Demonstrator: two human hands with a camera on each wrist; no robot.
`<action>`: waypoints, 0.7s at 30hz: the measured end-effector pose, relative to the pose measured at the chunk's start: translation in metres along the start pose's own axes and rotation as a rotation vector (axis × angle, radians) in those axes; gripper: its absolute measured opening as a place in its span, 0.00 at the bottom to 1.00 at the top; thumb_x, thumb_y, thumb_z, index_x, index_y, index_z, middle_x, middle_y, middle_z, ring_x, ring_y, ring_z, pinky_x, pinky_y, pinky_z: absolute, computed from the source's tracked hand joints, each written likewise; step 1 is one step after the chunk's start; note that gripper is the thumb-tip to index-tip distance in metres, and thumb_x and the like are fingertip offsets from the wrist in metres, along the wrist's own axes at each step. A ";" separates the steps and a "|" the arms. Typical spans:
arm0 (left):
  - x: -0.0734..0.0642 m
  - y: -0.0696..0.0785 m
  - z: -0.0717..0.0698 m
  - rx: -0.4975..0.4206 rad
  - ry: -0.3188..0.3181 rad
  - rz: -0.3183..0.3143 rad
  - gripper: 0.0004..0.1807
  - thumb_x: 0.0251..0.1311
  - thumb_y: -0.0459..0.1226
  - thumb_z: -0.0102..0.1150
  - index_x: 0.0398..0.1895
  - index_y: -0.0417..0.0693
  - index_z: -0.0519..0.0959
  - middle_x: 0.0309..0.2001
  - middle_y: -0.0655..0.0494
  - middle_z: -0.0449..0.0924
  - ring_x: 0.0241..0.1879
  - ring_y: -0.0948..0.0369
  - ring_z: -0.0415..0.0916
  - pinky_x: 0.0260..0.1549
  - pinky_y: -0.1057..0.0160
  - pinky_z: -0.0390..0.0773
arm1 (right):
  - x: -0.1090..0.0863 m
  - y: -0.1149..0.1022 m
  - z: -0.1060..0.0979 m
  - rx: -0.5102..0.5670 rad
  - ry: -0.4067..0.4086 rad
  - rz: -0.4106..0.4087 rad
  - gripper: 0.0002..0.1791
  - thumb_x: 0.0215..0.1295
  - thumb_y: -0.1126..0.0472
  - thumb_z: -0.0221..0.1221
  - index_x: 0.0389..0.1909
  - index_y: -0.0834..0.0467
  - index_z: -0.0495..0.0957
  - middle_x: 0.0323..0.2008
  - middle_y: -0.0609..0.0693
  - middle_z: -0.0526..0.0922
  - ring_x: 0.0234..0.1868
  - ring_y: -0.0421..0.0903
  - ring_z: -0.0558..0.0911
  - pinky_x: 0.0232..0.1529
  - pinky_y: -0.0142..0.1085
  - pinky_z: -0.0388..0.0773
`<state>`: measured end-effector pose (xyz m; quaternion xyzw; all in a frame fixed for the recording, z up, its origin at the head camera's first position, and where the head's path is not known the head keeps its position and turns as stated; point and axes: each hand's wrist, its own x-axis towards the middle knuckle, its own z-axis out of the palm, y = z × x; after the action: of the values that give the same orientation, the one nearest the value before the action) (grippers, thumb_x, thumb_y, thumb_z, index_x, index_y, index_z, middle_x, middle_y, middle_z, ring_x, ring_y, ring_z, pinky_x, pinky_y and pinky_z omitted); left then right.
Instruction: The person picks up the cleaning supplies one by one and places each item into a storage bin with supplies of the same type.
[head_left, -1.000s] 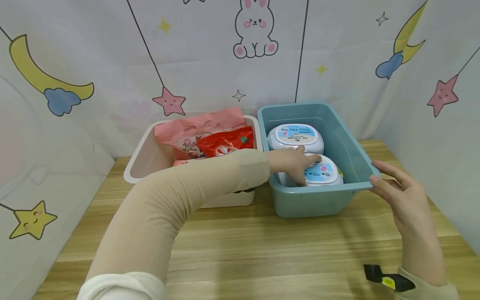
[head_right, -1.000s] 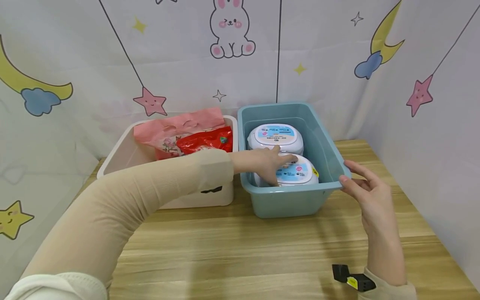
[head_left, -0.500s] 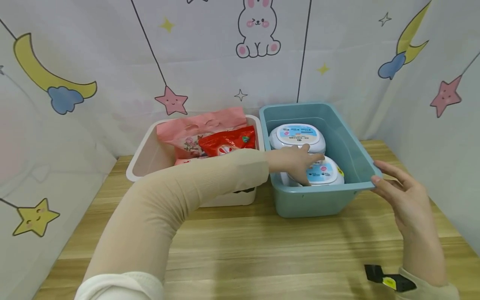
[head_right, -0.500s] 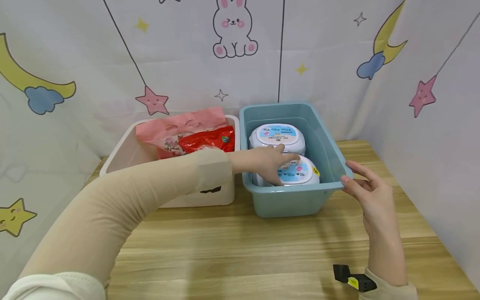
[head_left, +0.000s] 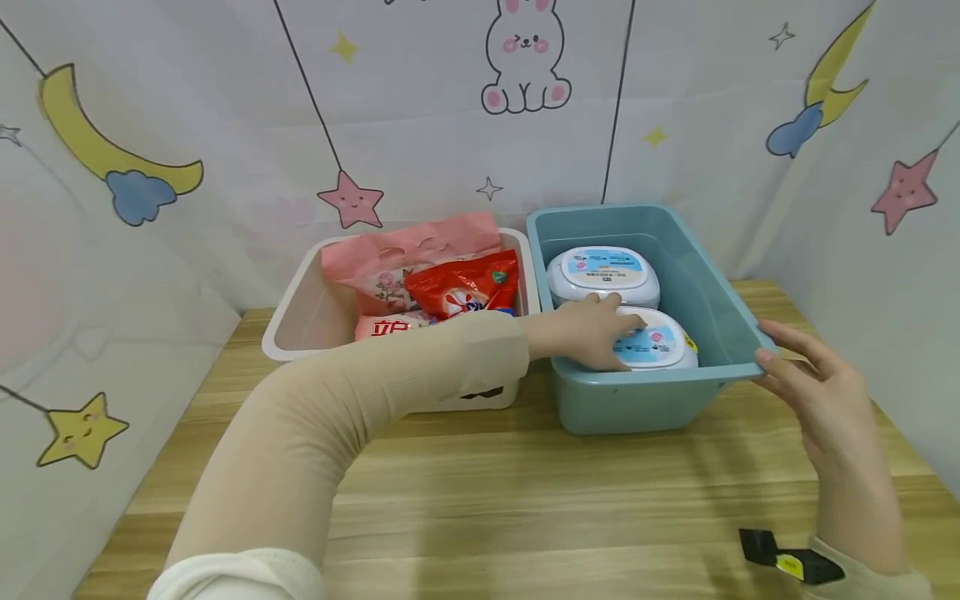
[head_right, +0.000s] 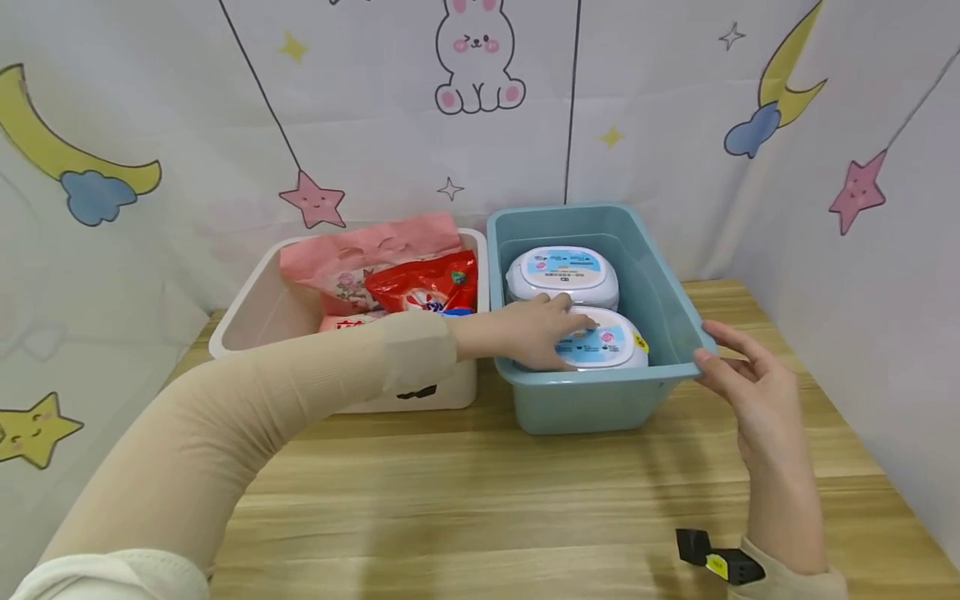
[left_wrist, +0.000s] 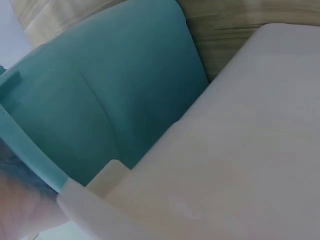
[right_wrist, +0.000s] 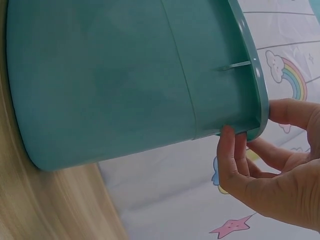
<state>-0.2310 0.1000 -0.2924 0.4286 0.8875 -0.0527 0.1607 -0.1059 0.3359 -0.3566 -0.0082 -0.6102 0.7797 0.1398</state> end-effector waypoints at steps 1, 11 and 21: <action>0.000 0.000 0.001 0.000 0.006 0.003 0.36 0.64 0.59 0.49 0.74 0.65 0.55 0.71 0.52 0.56 0.64 0.55 0.60 0.58 0.55 0.71 | 0.001 0.000 -0.001 -0.007 -0.006 -0.003 0.21 0.64 0.73 0.56 0.57 0.58 0.77 0.50 0.46 0.72 0.36 0.36 0.83 0.41 0.26 0.82; -0.004 -0.001 0.003 -0.020 0.098 0.009 0.33 0.64 0.57 0.50 0.71 0.65 0.59 0.70 0.53 0.58 0.64 0.56 0.60 0.57 0.57 0.74 | 0.011 -0.007 -0.008 -0.330 0.008 -0.009 0.21 0.65 0.63 0.59 0.59 0.55 0.75 0.48 0.38 0.73 0.35 0.32 0.77 0.36 0.19 0.74; -0.010 0.006 -0.002 -0.068 0.212 0.011 0.34 0.64 0.59 0.48 0.73 0.67 0.57 0.73 0.53 0.55 0.70 0.55 0.55 0.62 0.49 0.69 | 0.016 -0.021 -0.004 -0.935 0.010 -0.007 0.27 0.69 0.47 0.53 0.67 0.51 0.68 0.55 0.37 0.67 0.45 0.25 0.63 0.41 0.26 0.62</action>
<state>-0.2206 0.0965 -0.2867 0.4311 0.8984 0.0241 0.0806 -0.1161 0.3476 -0.3355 -0.0720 -0.8954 0.4208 0.1264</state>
